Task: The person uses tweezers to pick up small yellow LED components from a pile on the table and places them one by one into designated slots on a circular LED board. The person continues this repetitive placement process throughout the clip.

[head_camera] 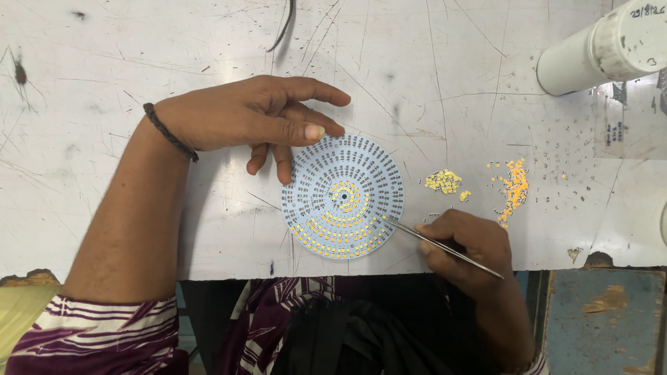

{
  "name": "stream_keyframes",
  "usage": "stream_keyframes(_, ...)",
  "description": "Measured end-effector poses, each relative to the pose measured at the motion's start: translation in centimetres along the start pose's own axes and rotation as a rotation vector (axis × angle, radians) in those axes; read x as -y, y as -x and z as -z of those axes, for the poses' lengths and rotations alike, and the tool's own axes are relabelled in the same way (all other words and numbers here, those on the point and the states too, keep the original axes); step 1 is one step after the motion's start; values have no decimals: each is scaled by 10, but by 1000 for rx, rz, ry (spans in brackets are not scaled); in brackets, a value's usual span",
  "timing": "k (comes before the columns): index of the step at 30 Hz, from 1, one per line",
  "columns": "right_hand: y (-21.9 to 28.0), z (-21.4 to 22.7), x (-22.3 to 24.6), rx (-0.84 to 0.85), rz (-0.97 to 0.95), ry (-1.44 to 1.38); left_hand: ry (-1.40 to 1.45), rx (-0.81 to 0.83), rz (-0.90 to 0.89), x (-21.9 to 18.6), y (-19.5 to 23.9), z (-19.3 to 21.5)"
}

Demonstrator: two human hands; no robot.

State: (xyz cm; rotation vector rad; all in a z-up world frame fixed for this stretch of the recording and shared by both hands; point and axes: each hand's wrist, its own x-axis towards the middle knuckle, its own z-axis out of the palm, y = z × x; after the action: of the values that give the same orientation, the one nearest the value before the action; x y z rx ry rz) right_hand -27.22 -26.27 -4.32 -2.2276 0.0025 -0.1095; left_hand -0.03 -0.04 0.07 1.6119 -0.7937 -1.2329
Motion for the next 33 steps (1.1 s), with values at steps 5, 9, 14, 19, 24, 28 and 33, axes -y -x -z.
stream_keyframes(5,-21,12,-6,111,88,11,14,5,-2,-1,0,0)
stream_keyframes(9,-24,12,-5,125,129,22,37,17,-4,-1,0,0)
stream_keyframes(14,-22,9,-8,132,120,10,19,6,1,0,0,0)
stream_keyframes(19,-22,8,-8,134,161,32,19,2,-5,0,0,0)
stream_keyframes(24,-13,0,3,29,200,75,24,10,-5,2,-1,1)
stream_keyframes(28,-12,-3,5,30,239,78,39,28,-46,5,-2,2)
stream_keyframes(33,-16,1,5,62,202,66,32,19,1,7,-2,3)
